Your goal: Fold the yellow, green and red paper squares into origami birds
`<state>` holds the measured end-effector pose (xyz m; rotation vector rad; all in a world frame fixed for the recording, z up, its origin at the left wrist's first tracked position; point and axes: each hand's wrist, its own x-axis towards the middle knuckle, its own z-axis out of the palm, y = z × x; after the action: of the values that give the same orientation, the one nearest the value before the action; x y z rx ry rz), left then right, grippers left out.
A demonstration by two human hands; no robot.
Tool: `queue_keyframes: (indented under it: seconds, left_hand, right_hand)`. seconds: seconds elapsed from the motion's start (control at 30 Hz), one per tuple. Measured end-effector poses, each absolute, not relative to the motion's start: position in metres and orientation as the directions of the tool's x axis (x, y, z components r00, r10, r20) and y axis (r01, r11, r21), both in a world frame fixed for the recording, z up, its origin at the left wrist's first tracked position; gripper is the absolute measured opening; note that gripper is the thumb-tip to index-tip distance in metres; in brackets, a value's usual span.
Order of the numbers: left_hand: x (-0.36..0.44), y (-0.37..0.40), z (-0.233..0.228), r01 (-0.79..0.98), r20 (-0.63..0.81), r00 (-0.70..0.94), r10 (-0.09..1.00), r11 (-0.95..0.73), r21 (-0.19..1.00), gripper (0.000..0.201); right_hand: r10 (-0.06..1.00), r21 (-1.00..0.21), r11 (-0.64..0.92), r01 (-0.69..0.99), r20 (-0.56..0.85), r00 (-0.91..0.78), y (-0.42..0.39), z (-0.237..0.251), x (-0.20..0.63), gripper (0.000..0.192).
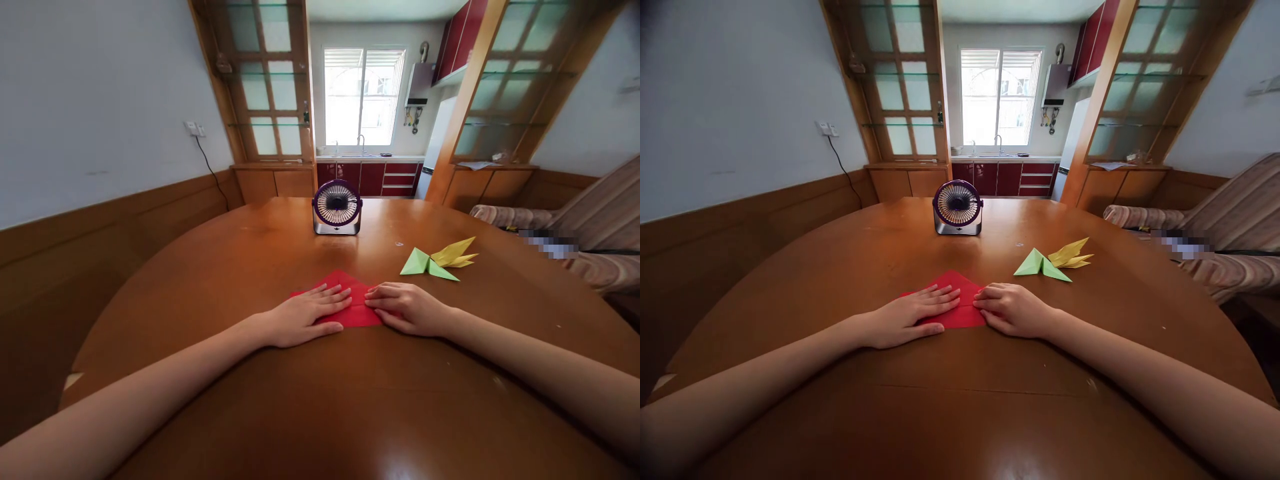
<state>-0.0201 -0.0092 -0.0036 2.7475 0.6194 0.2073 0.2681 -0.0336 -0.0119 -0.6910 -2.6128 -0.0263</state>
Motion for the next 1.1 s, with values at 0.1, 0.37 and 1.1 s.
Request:
queue_keyframes:
  seconds: [0.1,0.37,1.1]
  left_hand:
    - [-0.037,-0.008,0.000,0.382,0.083,0.900,0.429,-0.865,0.325,0.053]
    - [-0.076,-0.003,0.004,0.436,0.063,0.870,0.490,-0.822,0.366,0.043]
    - [-0.049,0.018,0.007,0.583,0.359,0.735,0.575,-0.807,0.097,0.036]
  right_hand:
    - [0.468,-0.121,0.878,0.463,0.421,-0.777,-0.031,-0.012,0.270,0.030]
    - [0.446,-0.165,0.893,0.418,0.433,-0.783,-0.025,-0.012,0.280,0.022]
    - [0.447,-0.181,0.893,0.412,0.470,-0.761,-0.021,-0.008,0.281,0.032]
